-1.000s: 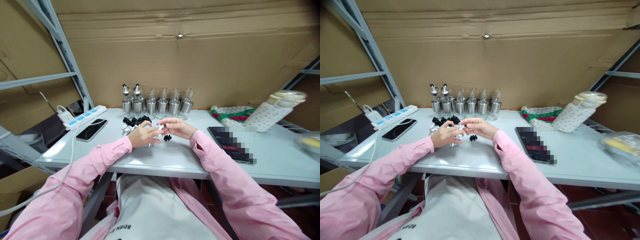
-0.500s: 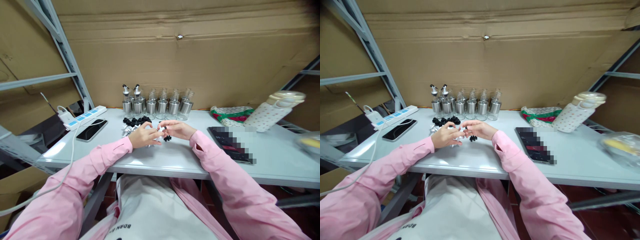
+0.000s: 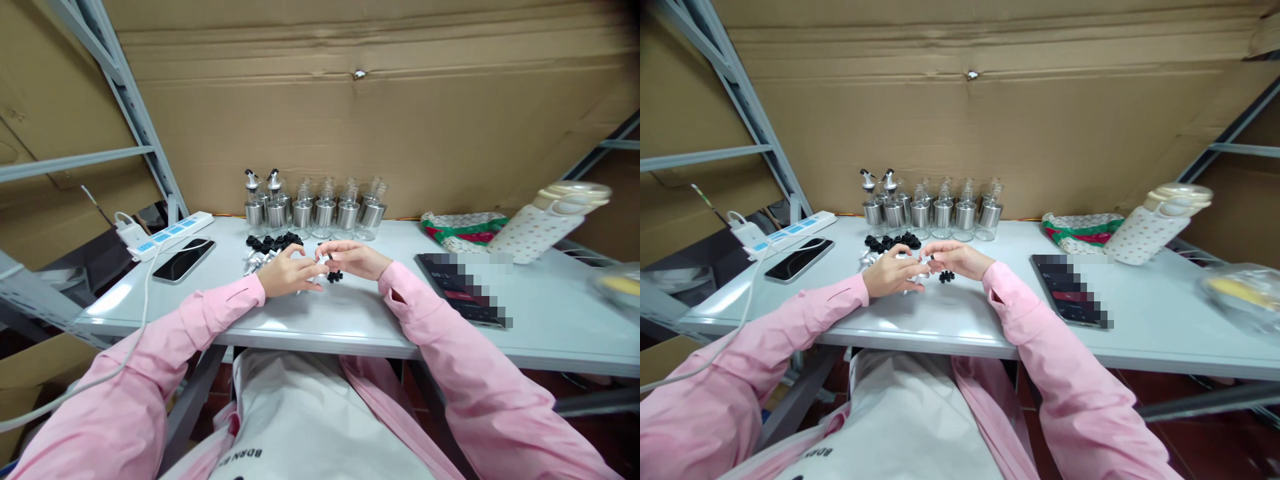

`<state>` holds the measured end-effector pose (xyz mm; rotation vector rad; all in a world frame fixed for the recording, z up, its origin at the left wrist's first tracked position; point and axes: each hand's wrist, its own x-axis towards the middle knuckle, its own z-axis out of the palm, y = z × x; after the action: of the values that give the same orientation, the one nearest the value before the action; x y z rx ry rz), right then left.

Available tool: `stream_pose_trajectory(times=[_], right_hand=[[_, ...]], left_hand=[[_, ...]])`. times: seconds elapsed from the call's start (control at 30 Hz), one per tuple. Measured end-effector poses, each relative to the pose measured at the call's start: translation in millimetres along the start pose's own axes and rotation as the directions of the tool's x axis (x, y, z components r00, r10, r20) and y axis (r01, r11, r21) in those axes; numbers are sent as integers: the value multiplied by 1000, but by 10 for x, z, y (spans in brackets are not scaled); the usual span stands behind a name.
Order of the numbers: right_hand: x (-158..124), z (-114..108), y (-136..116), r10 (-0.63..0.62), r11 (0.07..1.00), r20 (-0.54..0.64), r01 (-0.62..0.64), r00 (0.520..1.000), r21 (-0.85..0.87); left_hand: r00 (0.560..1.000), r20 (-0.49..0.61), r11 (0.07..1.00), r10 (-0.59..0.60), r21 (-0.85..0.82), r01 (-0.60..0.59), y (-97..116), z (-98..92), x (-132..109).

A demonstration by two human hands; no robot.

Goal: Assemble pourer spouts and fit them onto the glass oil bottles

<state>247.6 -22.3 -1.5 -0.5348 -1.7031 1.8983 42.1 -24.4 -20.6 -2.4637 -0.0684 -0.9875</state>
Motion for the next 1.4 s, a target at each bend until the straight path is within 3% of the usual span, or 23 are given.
stream_pose_trajectory(times=[0.2,0.33,0.57,0.8,1.17,1.3,1.4], right_hand=[[0,-4,-1,2,1000,-2,-2,1000,10],[13,-11,20,-8,1000,-29,9,1000,26],[62,13,58,-47,998,-67,49,997,29],[41,31,53,-51,998,-37,53,998,35],[40,41,45,-77,996,-13,77,997,36],[57,33,50,-121,990,-39,123,992,63],[69,11,47,-164,981,-118,174,979,81]], left_hand=[[997,65,1000,-30,11,29,-3,12,-34],[999,19,1000,-27,-2,28,-12,18,-37],[990,67,991,-128,-24,129,-15,17,-46],[988,119,995,-98,2,98,4,5,-30],[996,63,998,-68,-6,69,11,0,-3],[980,22,979,-197,-54,198,-77,-71,-25],[891,-62,893,-450,-23,450,-258,-139,-113]])
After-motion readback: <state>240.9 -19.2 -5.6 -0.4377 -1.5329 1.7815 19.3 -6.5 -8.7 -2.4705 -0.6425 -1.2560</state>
